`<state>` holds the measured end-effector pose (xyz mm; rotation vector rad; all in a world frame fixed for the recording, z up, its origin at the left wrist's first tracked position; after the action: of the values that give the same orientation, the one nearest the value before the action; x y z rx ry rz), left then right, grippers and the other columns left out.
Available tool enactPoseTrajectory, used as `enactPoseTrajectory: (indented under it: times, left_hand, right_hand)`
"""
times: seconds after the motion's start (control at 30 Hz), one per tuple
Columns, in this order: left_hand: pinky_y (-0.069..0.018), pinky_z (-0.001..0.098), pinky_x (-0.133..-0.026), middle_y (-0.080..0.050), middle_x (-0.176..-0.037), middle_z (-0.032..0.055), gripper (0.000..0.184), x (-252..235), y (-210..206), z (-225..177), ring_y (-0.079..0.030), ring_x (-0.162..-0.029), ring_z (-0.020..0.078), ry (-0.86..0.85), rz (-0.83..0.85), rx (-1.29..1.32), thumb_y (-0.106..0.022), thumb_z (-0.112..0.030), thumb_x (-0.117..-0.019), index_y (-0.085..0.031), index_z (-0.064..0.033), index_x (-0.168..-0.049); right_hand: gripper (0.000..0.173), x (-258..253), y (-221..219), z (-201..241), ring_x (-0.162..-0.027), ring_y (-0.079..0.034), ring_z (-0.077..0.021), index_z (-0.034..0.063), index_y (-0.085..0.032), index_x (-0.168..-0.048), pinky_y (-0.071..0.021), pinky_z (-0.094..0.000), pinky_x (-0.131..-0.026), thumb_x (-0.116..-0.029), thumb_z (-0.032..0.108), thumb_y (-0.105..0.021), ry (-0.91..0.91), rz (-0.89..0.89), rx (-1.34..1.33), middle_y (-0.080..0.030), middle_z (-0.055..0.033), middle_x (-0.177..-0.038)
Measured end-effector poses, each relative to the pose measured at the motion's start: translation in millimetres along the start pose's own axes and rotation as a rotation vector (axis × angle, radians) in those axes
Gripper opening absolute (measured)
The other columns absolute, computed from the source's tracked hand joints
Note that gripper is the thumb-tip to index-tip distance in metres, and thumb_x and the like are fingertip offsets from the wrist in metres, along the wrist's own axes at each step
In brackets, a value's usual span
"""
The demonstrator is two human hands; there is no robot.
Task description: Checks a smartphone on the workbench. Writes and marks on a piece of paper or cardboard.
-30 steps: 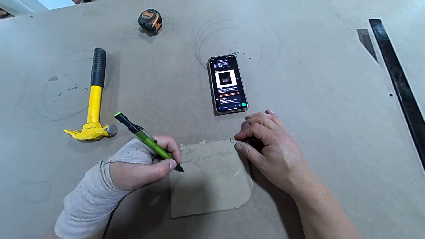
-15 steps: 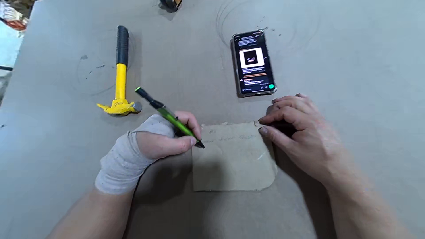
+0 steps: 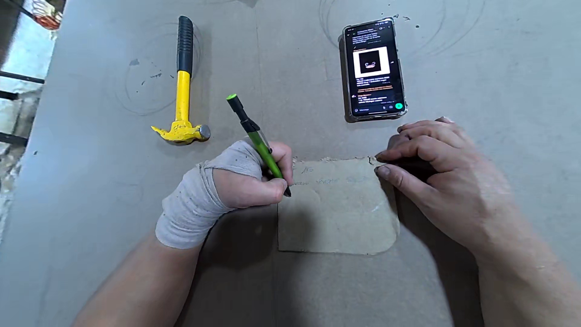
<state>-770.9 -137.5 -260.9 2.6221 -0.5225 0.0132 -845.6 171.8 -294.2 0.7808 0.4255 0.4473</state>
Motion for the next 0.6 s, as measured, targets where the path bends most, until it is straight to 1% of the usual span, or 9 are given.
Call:
enactPoseTrajectory:
  times: [0.07, 0.23, 0.3, 0.37, 0.43, 0.5, 0.6]
  left_hand:
    - [-0.0442, 0.0206, -0.046, -0.065, -0.071, -0.0042, 0.003, -1.2, -1.2, -1.4, -0.057, -0.057, 0.0041, 0.018, 0.006, -0.024, -0.065, -0.016, -0.0786, -0.065, -0.0162, -0.075]
    - [-0.0434, 0.0207, -0.046, -0.064, -0.071, -0.0046, 0.004, -3.0, -2.7, -3.2, -0.057, -0.056, 0.0038, 0.025, 0.004, -0.054, -0.064, -0.015, -0.0778, -0.064, -0.0167, -0.074]
    - [-0.0405, 0.0200, -0.042, -0.062, -0.066, -0.0053, 0.004, -2.7, -2.8, -4.6, -0.053, -0.051, 0.0034, 0.033, 0.019, -0.046, -0.065, -0.012, -0.0769, -0.065, -0.0156, -0.075]
    - [-0.0375, 0.0194, -0.040, -0.059, -0.061, -0.0045, 0.004, -2.2, -3.8, -5.4, -0.049, -0.046, 0.0040, 0.034, -0.002, -0.014, -0.066, -0.010, -0.0783, -0.067, -0.0133, -0.078]
    - [-0.0383, 0.0195, -0.040, -0.060, -0.063, -0.0034, 0.004, -2.0, -5.8, -5.8, -0.050, -0.047, 0.0049, 0.033, -0.055, 0.000, -0.065, -0.010, -0.0812, -0.067, -0.0126, -0.080]
    - [-0.0397, 0.0191, -0.042, -0.062, -0.067, -0.0036, 0.004, -1.9, -6.5, -4.7, -0.051, -0.049, 0.0046, 0.028, -0.060, 0.002, -0.065, -0.009, -0.0811, -0.067, -0.0131, -0.081]
    - [-0.0385, 0.0193, -0.039, -0.060, -0.060, -0.0032, 0.005, -1.5, -4.7, -3.5, -0.050, -0.046, 0.0046, 0.045, -0.017, 0.031, -0.067, -0.008, -0.0780, -0.069, -0.0117, -0.080]
  right_hand:
    - [0.023, 0.1, 0.1, -0.3, -0.133, -0.055, -0.0156, 0.0233, -0.077, -0.103, -0.0296, -0.0493, -0.126, -0.0931, 0.043, -0.069, 0.000, 0.000, -0.003, -0.068, 0.0041, -0.120]
    - [0.023, 0.2, 0.9, 0.4, -0.133, -0.055, -0.0163, 0.0229, -0.077, -0.102, -0.0295, -0.0494, -0.126, -0.0931, 0.043, -0.070, 0.002, -0.001, 0.000, -0.068, 0.0030, -0.121]
    - [0.023, 0.4, 0.7, 0.1, -0.133, -0.055, -0.0167, 0.0236, -0.077, -0.103, -0.0290, -0.0500, -0.126, -0.0930, 0.043, -0.069, -0.006, 0.006, 0.005, -0.067, 0.0031, -0.122]
    - [0.023, 0.3, 0.5, 0.1, -0.133, -0.054, -0.0166, 0.0243, -0.077, -0.102, -0.0293, -0.0503, -0.126, -0.0928, 0.044, -0.069, -0.011, 0.008, 0.008, -0.067, 0.0038, -0.123]
    - [0.023, -0.2, 0.6, 0.2, -0.132, -0.055, -0.0171, 0.0235, -0.077, -0.102, -0.0299, -0.0506, -0.125, -0.0927, 0.043, -0.070, -0.006, 0.001, 0.004, -0.067, 0.0032, -0.122]
    - [0.023, 0.0, 0.4, -0.2, -0.132, -0.055, -0.0164, 0.0234, -0.078, -0.102, -0.0300, -0.0500, -0.125, -0.0926, 0.043, -0.071, -0.004, -0.002, -0.001, -0.067, 0.0037, -0.121]
    - [0.023, 0.6, 0.4, 0.4, -0.132, -0.055, -0.0160, 0.0233, -0.077, -0.103, -0.0293, -0.0503, -0.126, -0.0929, 0.043, -0.070, -0.006, 0.005, -0.003, -0.067, 0.0038, -0.121]
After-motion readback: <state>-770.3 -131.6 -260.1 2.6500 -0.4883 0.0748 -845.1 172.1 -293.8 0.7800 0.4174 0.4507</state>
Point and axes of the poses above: each hand's wrist, its own x-axis away from the middle knuckle, its own y-axis out of the back of the hand, z = x × y, the point moved 1 cm from there along -x, towards the middle knuckle
